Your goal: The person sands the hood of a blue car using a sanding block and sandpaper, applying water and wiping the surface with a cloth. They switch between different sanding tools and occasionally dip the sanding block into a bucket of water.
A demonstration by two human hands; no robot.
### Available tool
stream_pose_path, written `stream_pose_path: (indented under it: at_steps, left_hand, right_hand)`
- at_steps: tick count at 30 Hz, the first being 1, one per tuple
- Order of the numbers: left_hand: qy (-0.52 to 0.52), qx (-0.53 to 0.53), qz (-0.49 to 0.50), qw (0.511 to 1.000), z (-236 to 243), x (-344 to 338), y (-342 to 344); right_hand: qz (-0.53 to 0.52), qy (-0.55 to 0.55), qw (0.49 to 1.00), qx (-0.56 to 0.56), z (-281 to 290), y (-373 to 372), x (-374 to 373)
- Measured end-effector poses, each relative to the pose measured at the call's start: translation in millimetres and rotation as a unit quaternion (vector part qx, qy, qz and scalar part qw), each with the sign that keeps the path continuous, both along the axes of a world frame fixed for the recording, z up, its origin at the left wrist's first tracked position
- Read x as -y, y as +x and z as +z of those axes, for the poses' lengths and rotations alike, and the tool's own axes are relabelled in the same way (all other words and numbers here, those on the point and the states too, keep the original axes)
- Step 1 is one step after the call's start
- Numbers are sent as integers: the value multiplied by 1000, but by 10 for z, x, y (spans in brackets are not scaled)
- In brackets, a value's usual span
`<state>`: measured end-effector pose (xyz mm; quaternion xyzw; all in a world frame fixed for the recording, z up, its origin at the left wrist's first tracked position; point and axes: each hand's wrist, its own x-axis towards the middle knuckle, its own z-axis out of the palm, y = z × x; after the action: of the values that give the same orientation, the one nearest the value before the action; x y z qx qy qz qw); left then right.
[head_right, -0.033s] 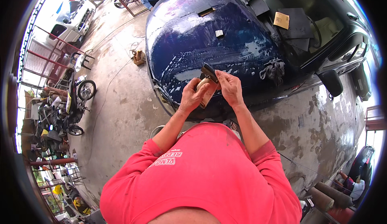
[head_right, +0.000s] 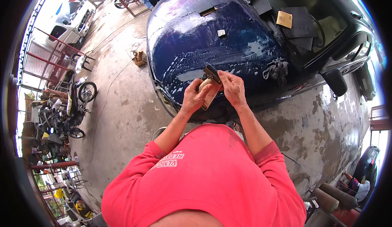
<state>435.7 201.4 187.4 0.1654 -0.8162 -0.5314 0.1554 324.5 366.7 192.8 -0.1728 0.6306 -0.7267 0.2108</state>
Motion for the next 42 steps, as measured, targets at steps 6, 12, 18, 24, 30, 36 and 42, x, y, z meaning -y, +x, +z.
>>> stream_pose_path:
  at_steps: [6,12,18,24,30,36,42]
  left_hand:
    - [-93,18,-23,995,111,120,61]
    - [-169,40,-61,983,138,372,35]
    - [-148,43,-61,986,142,460,99]
    - [-168,68,-104,978,69,507,90]
    - [159,2,-10,987,13,716,68]
    - [-106,-9,-77,991,119,600,-13]
    - [-76,-23,-78,994,141,557,-1]
  right_hand:
    - [-136,222,879,-400,-66,90,112]
    - [-85,207,943,-245,-225,131,185]
    - [-83,128,988,12,-190,177,113]
    - [-29,109,990,87,-223,107,29]
    - [-79,63,985,138,-170,46,-130]
    - [-2,143,989,-28,142,70,44]
    - [-43,185,956,-224,177,104,144]
